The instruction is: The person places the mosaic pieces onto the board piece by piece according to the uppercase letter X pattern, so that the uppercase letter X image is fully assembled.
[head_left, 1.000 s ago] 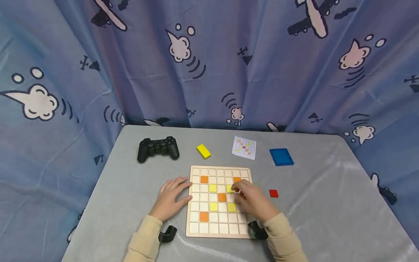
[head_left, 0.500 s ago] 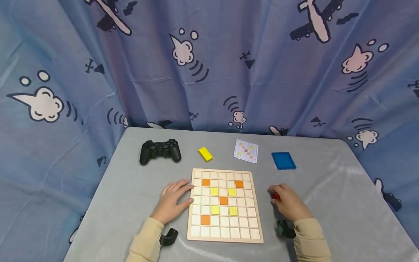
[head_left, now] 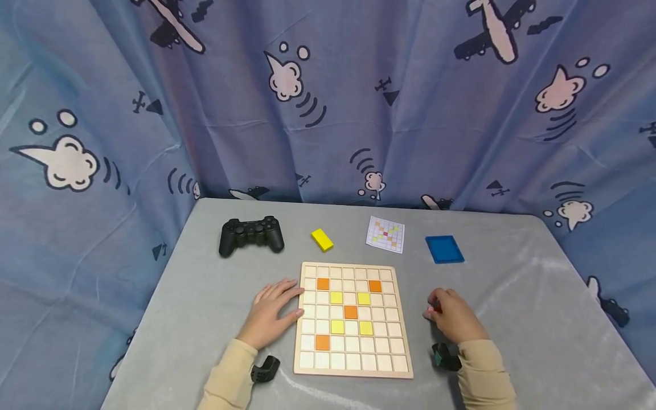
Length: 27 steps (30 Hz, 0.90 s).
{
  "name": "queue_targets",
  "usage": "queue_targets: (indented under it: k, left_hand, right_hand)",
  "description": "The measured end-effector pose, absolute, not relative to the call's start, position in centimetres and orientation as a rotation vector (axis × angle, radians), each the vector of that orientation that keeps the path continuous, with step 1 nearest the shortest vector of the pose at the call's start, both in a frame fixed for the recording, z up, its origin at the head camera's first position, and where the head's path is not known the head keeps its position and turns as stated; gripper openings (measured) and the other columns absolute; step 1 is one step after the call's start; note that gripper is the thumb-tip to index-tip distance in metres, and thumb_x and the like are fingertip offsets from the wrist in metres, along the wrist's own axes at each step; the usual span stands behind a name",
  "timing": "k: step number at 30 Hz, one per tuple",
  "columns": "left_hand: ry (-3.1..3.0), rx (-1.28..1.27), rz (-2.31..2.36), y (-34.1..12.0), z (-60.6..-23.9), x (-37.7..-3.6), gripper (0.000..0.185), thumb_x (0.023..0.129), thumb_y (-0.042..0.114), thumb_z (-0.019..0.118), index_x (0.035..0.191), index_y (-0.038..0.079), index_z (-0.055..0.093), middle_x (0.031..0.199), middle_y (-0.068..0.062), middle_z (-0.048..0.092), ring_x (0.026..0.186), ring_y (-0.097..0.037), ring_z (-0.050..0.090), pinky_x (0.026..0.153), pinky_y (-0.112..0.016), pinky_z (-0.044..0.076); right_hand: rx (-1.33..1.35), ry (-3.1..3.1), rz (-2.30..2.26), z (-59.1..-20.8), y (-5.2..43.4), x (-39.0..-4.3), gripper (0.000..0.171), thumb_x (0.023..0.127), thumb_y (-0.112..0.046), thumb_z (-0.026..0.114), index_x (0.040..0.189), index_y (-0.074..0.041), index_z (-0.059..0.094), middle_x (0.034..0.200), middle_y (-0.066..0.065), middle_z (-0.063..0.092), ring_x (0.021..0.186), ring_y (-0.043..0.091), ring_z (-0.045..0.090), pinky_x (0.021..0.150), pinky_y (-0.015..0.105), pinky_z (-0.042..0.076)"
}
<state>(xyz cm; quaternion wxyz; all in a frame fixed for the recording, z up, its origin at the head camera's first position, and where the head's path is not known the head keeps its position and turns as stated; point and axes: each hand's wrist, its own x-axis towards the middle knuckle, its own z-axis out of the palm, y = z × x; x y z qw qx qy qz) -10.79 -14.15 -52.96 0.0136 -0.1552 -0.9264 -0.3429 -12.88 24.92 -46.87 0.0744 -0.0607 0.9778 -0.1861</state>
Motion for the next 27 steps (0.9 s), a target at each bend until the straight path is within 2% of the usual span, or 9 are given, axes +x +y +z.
queue_targets:
  k: [6,12,18,27]
  left_hand:
    - [-2.883,-0.483,-1.061,-14.2,-53.1,-10.7,0.046,0.091,0.041,0.063,0.134,0.025,0.056,0.147,0.000,0.045,0.141,-0.023,0.032,0.118,-0.049,0.014]
    - [-2.888,-0.480,-1.059,-14.2,-53.0,-10.7,0.046,0.091,0.041,0.063,0.134,0.026,0.056,0.147,0.000,0.045,0.141,-0.023,0.032,0.118,-0.049,0.014]
    - [-2.896,-0.476,-1.078,-14.1,-52.8,-10.7,0.046,0.091,0.040,0.063,0.134,0.025,0.056,0.147,0.000,0.045,0.142,-0.023,0.031,0.118,-0.049,0.013]
    - [-2.886,-0.469,-1.084,-14.0,-52.7,-10.7,0.046,0.091,0.039,0.063,0.133,0.024,0.057,0.146,0.000,0.046,0.141,-0.024,0.033,0.118,-0.048,0.013]
  right_hand:
    - [-0.274,2.967,-0.590,-46.2,24.8,-12.6,0.011,0.084,0.001,0.069,0.083,-0.004,0.059,0.077,0.005,0.054,0.070,0.018,0.050,0.063,0.036,0.049]
    - [-0.439,2.903,-0.701,-44.5,22.9,-11.9,0.006,0.088,-0.001,0.065,0.090,-0.007,0.063,0.083,0.000,0.055,0.072,0.012,0.049,0.062,0.028,0.048]
    - [-0.612,2.703,-0.874,-44.4,20.8,-10.7,0.011,0.090,-0.001,0.062,0.095,-0.011,0.064,0.089,-0.004,0.056,0.077,0.006,0.050,0.064,0.021,0.049]
    - [-0.768,2.510,-0.938,-45.7,19.4,-9.7,0.013,0.090,0.001,0.061,0.095,-0.012,0.061,0.079,-0.007,0.052,0.073,0.002,0.047,0.062,0.019,0.044]
